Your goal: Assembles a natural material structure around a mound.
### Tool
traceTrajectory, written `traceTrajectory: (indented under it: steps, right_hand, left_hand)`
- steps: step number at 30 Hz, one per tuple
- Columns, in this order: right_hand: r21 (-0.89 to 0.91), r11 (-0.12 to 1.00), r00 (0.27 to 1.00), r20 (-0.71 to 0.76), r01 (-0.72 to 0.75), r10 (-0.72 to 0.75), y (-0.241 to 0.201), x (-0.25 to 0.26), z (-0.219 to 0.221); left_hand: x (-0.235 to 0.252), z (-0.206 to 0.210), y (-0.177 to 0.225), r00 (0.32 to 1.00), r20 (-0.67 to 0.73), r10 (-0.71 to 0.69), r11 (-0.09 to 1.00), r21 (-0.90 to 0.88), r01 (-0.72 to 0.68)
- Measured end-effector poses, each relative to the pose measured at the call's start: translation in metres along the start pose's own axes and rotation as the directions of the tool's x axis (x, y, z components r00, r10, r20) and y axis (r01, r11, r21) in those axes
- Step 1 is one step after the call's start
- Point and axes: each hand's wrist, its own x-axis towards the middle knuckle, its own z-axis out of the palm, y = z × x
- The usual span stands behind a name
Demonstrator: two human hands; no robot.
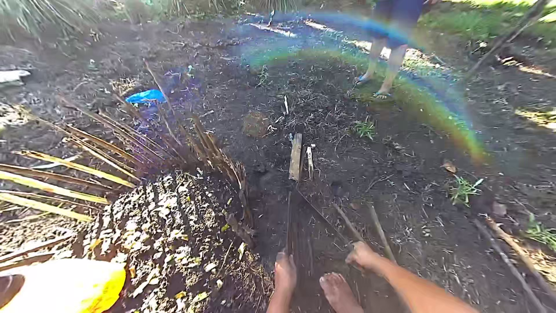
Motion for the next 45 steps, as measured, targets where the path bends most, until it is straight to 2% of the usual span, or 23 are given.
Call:
traceTrajectory:
  steps: [2, 3, 5, 7, 9, 11, 12, 13, 15, 17, 19, 21, 23, 24, 26, 30, 34, 36, 38, 40, 41, 42, 45]
  right_hand:
    - [0.336, 0.941, 0.998, 0.046, 0.029, -0.047, 0.012, 0.0, 0.003]
    - [0.417, 0.909, 0.998, 0.05, 0.024, -0.049, 0.014, -0.004, 0.004]
    - [0.391, 0.919, 0.999, -0.036, 0.043, -0.031, 0.012, -0.017, 0.008]
    - [0.221, 0.972, 0.979, -0.201, 0.079, -0.034, 0.0, -0.028, 0.012]
    - [0.071, 0.987, 0.934, -0.339, 0.146, -0.113, -0.02, -0.044, 0.021]
    - [0.17, 0.945, 0.895, -0.402, 0.28, -0.193, -0.049, -0.067, 0.039]
    - [0.344, 0.885, 0.917, -0.352, 0.314, -0.189, -0.067, -0.078, 0.051]
    - [0.568, 0.778, 0.958, -0.238, 0.27, -0.159, -0.084, -0.091, 0.062]
    - [0.855, 0.514, 0.989, 0.003, 0.074, -0.148, -0.108, -0.113, 0.079]
    - [0.9, 0.434, 0.977, 0.058, 0.038, -0.205, -0.118, -0.129, 0.086]
    - [0.889, 0.457, 0.975, 0.087, 0.017, -0.205, -0.117, -0.134, 0.085]
    - [0.792, 0.609, 0.981, 0.076, 0.049, -0.178, -0.108, -0.133, 0.071]
    - [0.401, 0.89, 0.975, -0.04, 0.218, -0.221, -0.094, -0.125, 0.05]
    - [0.129, 0.953, 0.962, -0.056, 0.274, -0.268, -0.089, -0.119, 0.033]
    - [-0.221, 0.908, 0.93, -0.009, 0.357, -0.368, -0.083, -0.112, -0.001]
    - [-0.373, 0.778, 0.858, 0.117, 0.505, -0.5, -0.078, -0.101, -0.055]
    - [-0.466, 0.698, 0.816, 0.099, 0.543, -0.569, -0.071, -0.107, -0.085]
    - [-0.575, 0.652, 0.822, 0.063, 0.493, -0.566, -0.069, -0.123, -0.097]
    - [-0.692, 0.623, 0.842, -0.039, 0.366, -0.538, -0.062, -0.146, -0.116]
    - [-0.702, 0.683, 0.872, -0.188, 0.203, -0.452, -0.039, -0.158, -0.153]
    - [-0.685, 0.718, 0.883, -0.254, 0.125, -0.396, -0.021, -0.16, -0.177]
    - [-0.681, 0.731, 0.887, -0.302, 0.054, -0.348, 0.0, -0.161, -0.203]
    - [-0.713, 0.699, 0.88, -0.36, -0.046, -0.31, 0.076, -0.156, -0.267]
  left_hand:
    - [-0.003, 0.001, -0.002, 1.0, 0.017, 0.005, 0.984, -0.178, -0.002]
    - [-0.007, 0.002, -0.003, 1.0, 0.022, 0.019, 0.962, -0.273, -0.012]
    - [-0.018, 0.001, -0.003, 0.999, 0.031, 0.043, 0.887, -0.461, -0.024]
    - [-0.028, -0.003, 0.0, 0.997, 0.046, 0.067, 0.805, -0.593, -0.027]
    - [-0.038, -0.006, 0.005, 0.996, 0.045, 0.078, 0.742, -0.67, -0.028]
    - [-0.048, -0.009, 0.013, 0.996, 0.046, 0.075, 0.687, -0.726, -0.018]
    - [-0.053, -0.012, 0.019, 0.996, 0.044, 0.073, 0.663, -0.749, -0.016]
    - [-0.057, -0.013, 0.023, 0.996, 0.042, 0.08, 0.64, -0.768, -0.019]
    - [-0.064, -0.012, 0.029, 0.994, 0.043, 0.104, 0.609, -0.792, -0.029]
    - [-0.068, -0.013, 0.029, 0.991, 0.033, 0.133, 0.611, -0.79, -0.056]
    - [-0.073, -0.022, 0.021, 0.988, 0.037, 0.148, 0.705, -0.704, -0.079]
    - [-0.076, -0.043, 0.012, 0.982, 0.077, 0.17, 0.91, -0.394, -0.126]
    - [-0.079, -0.067, 0.005, 0.969, 0.156, 0.193, 0.981, -0.029, -0.19]
    - [-0.082, -0.075, 0.002, 0.961, 0.19, 0.2, 0.971, 0.093, -0.22]
    - [-0.092, -0.087, -0.001, 0.945, 0.244, 0.217, 0.95, 0.171, -0.262]
    - [-0.116, -0.104, 0.002, 0.921, 0.289, 0.262, 0.961, 0.009, -0.277]
    - [-0.128, -0.098, 0.009, 0.908, 0.277, 0.314, 0.914, -0.347, -0.21]
    - [-0.135, -0.089, 0.014, 0.895, 0.291, 0.337, 0.811, -0.573, -0.119]
    - [-0.148, -0.081, 0.02, 0.888, 0.292, 0.354, 0.621, -0.783, 0.01]
    - [-0.16, -0.082, 0.023, 0.898, 0.249, 0.364, 0.411, -0.908, 0.084]
    - [-0.163, -0.085, 0.024, 0.907, 0.216, 0.36, 0.357, -0.931, 0.08]
    - [-0.166, -0.088, 0.024, 0.914, 0.19, 0.358, 0.361, -0.931, 0.052]
    - [-0.164, -0.1, 0.021, 0.913, 0.142, 0.383, 0.54, -0.836, -0.096]
